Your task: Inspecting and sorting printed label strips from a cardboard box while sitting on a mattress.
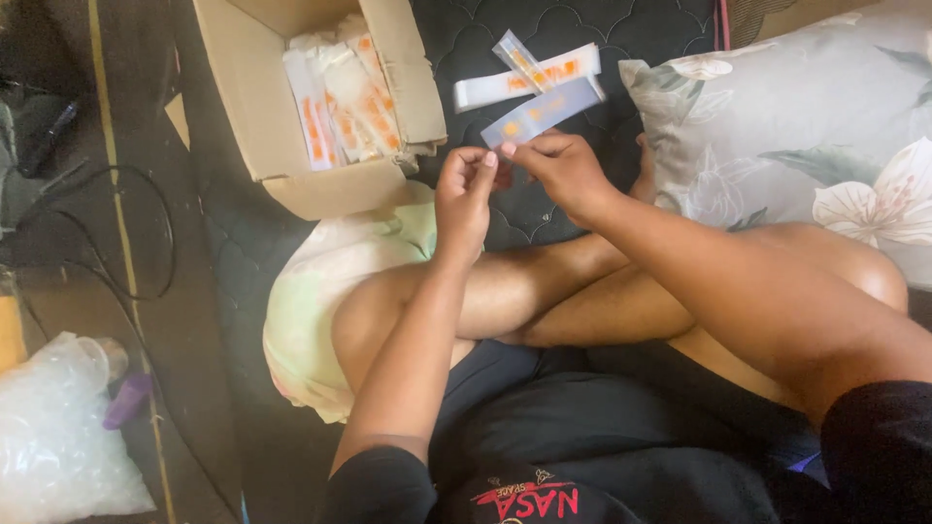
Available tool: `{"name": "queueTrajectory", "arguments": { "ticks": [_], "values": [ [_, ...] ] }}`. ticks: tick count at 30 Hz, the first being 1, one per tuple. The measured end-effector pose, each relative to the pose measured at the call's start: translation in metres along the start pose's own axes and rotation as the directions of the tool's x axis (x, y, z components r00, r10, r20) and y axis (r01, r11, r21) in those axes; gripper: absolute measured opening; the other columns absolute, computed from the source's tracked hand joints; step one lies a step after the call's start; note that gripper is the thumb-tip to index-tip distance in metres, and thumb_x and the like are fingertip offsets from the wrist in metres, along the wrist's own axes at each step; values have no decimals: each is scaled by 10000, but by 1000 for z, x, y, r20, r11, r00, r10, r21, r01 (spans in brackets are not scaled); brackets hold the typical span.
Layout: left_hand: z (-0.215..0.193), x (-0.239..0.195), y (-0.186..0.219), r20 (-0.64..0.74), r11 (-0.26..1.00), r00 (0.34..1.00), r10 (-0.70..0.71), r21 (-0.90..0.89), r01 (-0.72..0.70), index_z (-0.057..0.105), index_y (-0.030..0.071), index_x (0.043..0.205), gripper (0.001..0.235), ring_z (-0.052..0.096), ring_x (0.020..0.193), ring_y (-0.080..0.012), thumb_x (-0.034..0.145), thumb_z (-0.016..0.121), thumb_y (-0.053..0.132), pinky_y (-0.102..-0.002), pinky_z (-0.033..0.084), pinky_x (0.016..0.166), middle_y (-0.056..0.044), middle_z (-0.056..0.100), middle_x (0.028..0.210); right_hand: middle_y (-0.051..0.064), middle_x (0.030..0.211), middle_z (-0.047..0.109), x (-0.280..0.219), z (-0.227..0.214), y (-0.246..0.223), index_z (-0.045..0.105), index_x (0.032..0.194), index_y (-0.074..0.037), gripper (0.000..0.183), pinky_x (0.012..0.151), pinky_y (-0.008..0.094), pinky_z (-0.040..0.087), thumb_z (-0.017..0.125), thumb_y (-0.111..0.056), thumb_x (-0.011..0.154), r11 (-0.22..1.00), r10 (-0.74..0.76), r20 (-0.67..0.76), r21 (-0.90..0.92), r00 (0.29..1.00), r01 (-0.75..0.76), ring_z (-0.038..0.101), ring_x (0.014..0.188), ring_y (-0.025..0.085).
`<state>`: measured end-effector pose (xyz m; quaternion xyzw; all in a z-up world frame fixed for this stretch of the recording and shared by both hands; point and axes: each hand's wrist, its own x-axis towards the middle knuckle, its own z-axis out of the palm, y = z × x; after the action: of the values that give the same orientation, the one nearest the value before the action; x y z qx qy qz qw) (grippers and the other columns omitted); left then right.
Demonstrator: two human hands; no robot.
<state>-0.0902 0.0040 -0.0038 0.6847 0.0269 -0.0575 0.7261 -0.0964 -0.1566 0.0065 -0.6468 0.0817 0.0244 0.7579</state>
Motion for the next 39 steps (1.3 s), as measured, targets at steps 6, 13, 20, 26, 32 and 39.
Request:
{"name": "queueTrajectory", "arguments": {
  "ticks": [6,13,20,26,32,39],
  "values": [
    [16,-5,3,27,981,999,-26,-190,31,636,-3,1142,245,739,893,-199,998,715,179,-356,643,827,-163,742,994,86,751,537,-3,-2,-4,795,866,-54,209,749,336,497,825,-242,953,993,-52,-21,-106,998,49,554,804,167],
    [7,5,-25,4,936,997,-76,-344,73,640,42,1070,159,748,813,-174,978,713,150,-316,651,778,-123,741,911,118,743,596,0,1,5,783,846,-36,184,700,307,501,838,-192,926,1000,-30,-24,1,999,30,600,728,179],
    [-18,21,-17,-89,840,990,-113,-540,48,537,80,928,55,664,748,-259,905,579,51,-349,569,730,-184,669,813,89,871,740,31,-38,4,705,935,-57,145,695,286,582,716,-202,927,918,151,-151,388,977,-82,710,771,180],
    [-16,25,-11,-173,859,980,-97,-512,-5,539,82,927,63,696,800,-274,904,595,64,-372,595,811,-195,687,910,75,910,744,31,-52,-8,677,940,-68,184,707,273,577,780,-214,896,910,207,-223,402,952,-104,709,778,170],
    [-18,24,-8,-225,863,970,-93,-505,-34,536,82,942,82,723,839,-271,922,614,66,-376,612,835,-220,712,906,63,914,756,28,-47,-9,731,991,-57,200,670,233,561,780,-228,902,935,179,-204,341,962,-102,682,749,123],
    [-19,24,-6,-244,860,963,-110,-510,-31,564,76,956,79,730,842,-270,927,636,60,-373,617,828,-213,711,919,32,906,741,29,-48,-6,739,981,-79,186,677,226,555,779,-242,902,955,152,-196,282,969,-93,668,747,97]
  ]
}}
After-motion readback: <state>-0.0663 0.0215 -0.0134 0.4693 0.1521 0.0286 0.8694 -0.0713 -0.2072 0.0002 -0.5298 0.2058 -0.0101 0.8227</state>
